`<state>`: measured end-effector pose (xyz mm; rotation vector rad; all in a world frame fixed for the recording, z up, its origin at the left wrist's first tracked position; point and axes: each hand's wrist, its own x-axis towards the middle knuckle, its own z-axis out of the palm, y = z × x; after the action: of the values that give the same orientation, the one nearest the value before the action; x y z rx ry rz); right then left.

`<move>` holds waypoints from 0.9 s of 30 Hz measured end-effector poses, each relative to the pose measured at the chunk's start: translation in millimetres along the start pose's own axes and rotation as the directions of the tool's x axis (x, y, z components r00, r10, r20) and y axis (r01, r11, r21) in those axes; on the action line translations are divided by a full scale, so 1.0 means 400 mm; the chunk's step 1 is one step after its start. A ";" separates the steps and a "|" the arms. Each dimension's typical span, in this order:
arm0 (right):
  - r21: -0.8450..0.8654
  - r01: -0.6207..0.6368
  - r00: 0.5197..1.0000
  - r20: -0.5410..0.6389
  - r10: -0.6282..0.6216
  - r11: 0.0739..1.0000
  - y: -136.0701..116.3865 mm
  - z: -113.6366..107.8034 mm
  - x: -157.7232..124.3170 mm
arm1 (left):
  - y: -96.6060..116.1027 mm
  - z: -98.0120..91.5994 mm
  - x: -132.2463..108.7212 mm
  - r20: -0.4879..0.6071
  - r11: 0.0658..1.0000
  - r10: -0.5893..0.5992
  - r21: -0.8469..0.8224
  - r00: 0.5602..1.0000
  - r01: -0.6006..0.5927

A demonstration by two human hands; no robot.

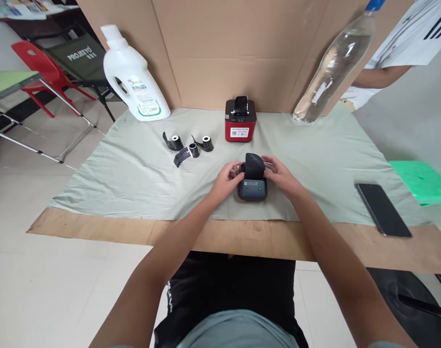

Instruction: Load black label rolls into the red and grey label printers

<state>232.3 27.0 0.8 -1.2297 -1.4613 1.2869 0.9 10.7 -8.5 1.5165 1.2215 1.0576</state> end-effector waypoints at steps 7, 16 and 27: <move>-0.370 -0.074 0.954 -0.296 -0.042 0.926 0.000 0.173 -0.167 | -0.021 0.005 -0.017 -0.026 0.993 0.109 0.049 0.994 -0.108; -0.662 -0.210 0.870 -0.462 -0.171 0.719 -0.056 0.231 -0.168 | -0.027 0.019 -0.046 -0.057 0.978 0.159 0.143 0.986 -0.149; -0.493 -0.001 0.788 -0.536 -0.302 0.870 -0.065 -0.084 0.182 | 0.018 0.058 -0.100 0.702 0.551 0.154 0.523 0.695 -0.650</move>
<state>246.9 104.7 29.5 -1.6038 -1.3793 0.3412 18.8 -32.5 -10.2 2.6691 0.8422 0.2106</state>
